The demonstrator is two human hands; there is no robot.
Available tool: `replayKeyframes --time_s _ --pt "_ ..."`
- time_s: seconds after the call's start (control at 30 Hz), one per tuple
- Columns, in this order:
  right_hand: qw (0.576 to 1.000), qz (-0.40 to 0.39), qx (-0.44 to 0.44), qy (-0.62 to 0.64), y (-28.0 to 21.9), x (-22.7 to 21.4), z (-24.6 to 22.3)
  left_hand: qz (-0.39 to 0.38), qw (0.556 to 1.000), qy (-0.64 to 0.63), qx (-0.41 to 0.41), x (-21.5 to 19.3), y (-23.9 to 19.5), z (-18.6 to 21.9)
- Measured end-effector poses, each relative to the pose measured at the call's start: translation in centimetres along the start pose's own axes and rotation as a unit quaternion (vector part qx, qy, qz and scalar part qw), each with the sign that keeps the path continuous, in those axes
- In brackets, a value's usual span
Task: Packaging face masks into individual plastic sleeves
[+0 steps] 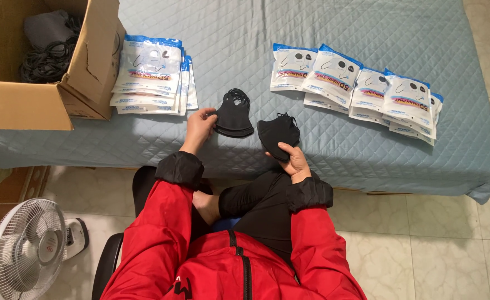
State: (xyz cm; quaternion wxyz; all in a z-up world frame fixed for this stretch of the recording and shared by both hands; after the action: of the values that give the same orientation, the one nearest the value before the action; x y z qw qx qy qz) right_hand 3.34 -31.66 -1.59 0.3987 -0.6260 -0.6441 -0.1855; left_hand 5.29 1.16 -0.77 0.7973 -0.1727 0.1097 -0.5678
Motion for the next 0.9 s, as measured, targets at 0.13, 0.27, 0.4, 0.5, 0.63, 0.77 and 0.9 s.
replayKeyframes --time_s 0.13,0.27,0.4,0.5,0.63,0.77,0.9 --pt "1.000 -0.003 -0.003 0.001 0.0 1.0 -0.4 0.108 0.967 0.213 0.084 -1.0 -0.3 0.5" --pt "1.000 -0.003 -0.009 -0.006 1.1 0.8 -0.2 0.143 0.896 0.269 0.323 -0.3 -3.6 2.5" --pt "0.999 -0.027 -0.006 -0.030 2.9 1.8 1.6 0.008 0.875 0.336 0.349 1.4 -6.8 4.9" --pt "0.996 -0.054 -0.001 -0.070 4.0 2.7 3.6 -0.005 0.868 0.390 0.307 1.8 -7.0 4.7" --pt "0.987 -0.100 0.018 -0.123 1.5 7.5 2.6 0.005 0.874 0.388 0.291 1.7 -4.8 2.6" --pt "0.982 -0.114 0.017 -0.148 1.4 7.6 2.3 0.017 0.871 0.382 0.309 1.6 -4.4 2.0" --pt "0.984 -0.112 0.013 -0.137 1.5 7.3 2.2 0.027 0.860 0.387 0.330 1.7 -4.2 1.8"
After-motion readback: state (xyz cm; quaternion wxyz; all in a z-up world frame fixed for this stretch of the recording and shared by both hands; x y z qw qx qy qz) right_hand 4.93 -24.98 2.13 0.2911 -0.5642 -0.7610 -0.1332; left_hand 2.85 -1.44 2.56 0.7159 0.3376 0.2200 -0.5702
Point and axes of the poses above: each hand's wrist, its own y-axis towards the middle knuckle, its own x-axis out of the palm, z = x × y, the point moved 5 cm from there along y, towards the middle knuckle, and after that the axes turned 14 degrees about -x, right-handed, at the moved point
